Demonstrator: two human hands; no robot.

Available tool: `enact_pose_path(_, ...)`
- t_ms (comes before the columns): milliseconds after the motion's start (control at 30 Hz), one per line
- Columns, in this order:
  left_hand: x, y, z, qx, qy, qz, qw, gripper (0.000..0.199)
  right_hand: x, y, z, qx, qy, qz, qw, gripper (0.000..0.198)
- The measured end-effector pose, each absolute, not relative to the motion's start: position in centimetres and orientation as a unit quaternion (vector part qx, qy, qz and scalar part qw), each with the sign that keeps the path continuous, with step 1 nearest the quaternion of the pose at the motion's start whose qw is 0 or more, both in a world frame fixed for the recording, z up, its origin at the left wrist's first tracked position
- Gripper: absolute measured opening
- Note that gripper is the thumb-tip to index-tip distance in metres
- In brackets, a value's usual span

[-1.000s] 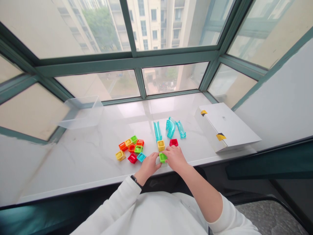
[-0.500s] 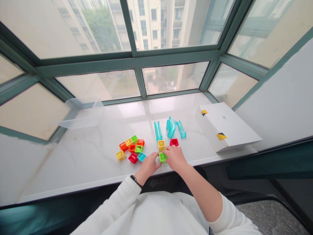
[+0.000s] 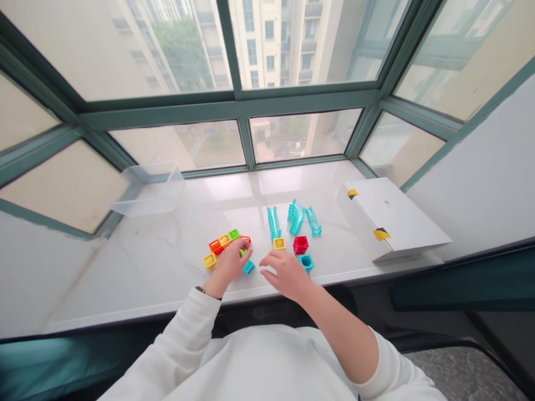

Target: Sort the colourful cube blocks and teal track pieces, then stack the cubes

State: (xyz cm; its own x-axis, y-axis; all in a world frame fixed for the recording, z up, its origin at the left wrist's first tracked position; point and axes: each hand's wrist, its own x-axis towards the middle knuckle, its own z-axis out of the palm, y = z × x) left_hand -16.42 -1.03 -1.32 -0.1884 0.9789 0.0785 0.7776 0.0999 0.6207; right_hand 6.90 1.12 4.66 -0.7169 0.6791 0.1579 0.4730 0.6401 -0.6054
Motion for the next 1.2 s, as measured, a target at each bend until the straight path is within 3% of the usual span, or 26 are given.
enact_pose_path(167, -17.3, 2.6, 1.0, 0.595, 0.719, 0.336, 0.128, 0.014, 0.7, -3.4, 4.9, -0.165, -0.901, 0.326, 0.236, 0.014)
enact_pose_path(333, -17.4, 5.1, 2.5, 0.566, 0.721, 0.38, 0.123, 0.015, -3.5, -5.6, 4.3, -0.219, -0.901, 0.274, 0.255, 0.031)
enact_pose_path(567, -18.9, 7.2, 2.3, 0.312, 0.638, 0.61, 0.352, 0.015, -3.9, -5.3, 3.5, -0.17, -0.91, 0.301, 0.228, 0.01)
enact_pose_path(667, -21.5, 8.1, 2.7, 0.259, 0.607, 0.644, 0.386, 0.016, -3.5, -5.2, 2.7, -0.126, -0.918, 0.322, 0.192, 0.008)
enact_pose_path(800, -26.0, 8.9, 3.4, 0.199, 0.574, 0.695, 0.383, 0.037, -3.4, -5.7, 2.4, -0.103, -0.907, 0.375, 0.162, 0.007)
enact_pose_path(933, -27.5, 9.2, 2.2, 0.168, 0.6, 0.702, 0.346, 0.043, -3.9, -6.2, 2.9, -0.066, -0.887, 0.431, 0.155, 0.008)
enact_pose_path(1133, -25.1, 7.2, -1.7, 0.226, 0.691, 0.61, 0.316, 0.021, -5.6, -6.8, 4.7, -0.017, -0.846, 0.499, 0.189, 0.006)
enact_pose_path(1200, -24.5, 6.4, -2.5, 0.249, 0.705, 0.578, 0.327, 0.023, -6.1, -7.2, 5.3, -0.009, -0.835, 0.513, 0.199, 0.004)
